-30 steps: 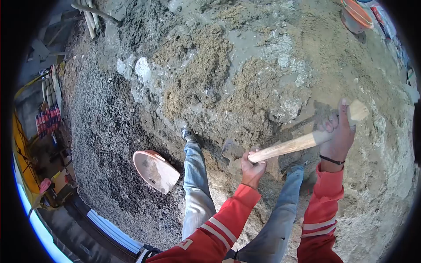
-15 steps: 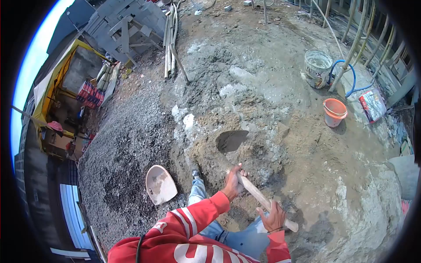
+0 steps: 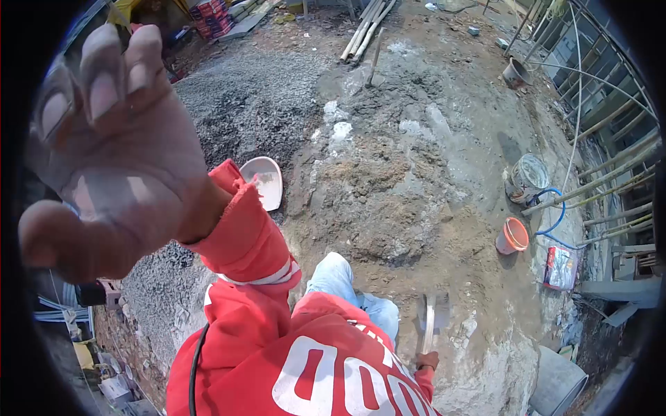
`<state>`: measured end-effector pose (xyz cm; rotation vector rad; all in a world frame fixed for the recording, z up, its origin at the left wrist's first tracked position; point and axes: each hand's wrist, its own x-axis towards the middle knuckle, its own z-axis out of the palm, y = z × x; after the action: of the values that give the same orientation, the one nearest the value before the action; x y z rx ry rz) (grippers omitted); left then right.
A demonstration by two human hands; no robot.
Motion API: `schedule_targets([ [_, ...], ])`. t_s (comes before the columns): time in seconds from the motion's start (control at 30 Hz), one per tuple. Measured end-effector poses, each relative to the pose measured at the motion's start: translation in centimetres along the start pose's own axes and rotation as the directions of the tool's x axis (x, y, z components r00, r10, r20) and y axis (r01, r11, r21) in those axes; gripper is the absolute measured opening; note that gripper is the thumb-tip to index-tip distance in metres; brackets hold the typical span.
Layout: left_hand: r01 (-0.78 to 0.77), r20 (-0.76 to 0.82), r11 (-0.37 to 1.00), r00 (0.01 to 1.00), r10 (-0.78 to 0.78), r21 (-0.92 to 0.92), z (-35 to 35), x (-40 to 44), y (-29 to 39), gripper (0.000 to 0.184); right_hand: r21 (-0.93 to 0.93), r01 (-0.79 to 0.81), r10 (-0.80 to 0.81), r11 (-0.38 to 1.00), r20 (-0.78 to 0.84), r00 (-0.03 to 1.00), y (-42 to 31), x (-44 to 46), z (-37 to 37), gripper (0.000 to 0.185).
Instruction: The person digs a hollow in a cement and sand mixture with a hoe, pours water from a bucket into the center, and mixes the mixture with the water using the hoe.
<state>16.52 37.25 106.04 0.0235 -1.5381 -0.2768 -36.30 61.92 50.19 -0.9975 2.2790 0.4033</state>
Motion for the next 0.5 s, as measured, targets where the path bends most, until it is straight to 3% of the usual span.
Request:
schedule_targets([
  [0.07, -0.21, 0.161, 0.975, 0.967, 0.198, 0.065, -1.4, 3.9, 6.7, 0.058, -0.055, -0.098, 0.104, 0.994, 0.111, 0.988, 1.8, -0.1, 0.7, 0.042],
  [0.2, -0.366, 0.335, 0.9, 0.9, 0.278, 0.236, -1.0, 6.8, 12.6, 0.054, -0.066, -0.124, 0.135, 0.99, 0.2, 0.97, 0.4, -1.4, 0.7, 0.042],
  [0.5, -0.404, 0.311, 0.845, 0.901, 0.302, 0.351, -4.9, 8.1, 13.8, 0.046, -0.002, 0.024, -0.024, 1.0, 0.195, 0.981, -8.8, -2.5, -2.5, 0.042],
])
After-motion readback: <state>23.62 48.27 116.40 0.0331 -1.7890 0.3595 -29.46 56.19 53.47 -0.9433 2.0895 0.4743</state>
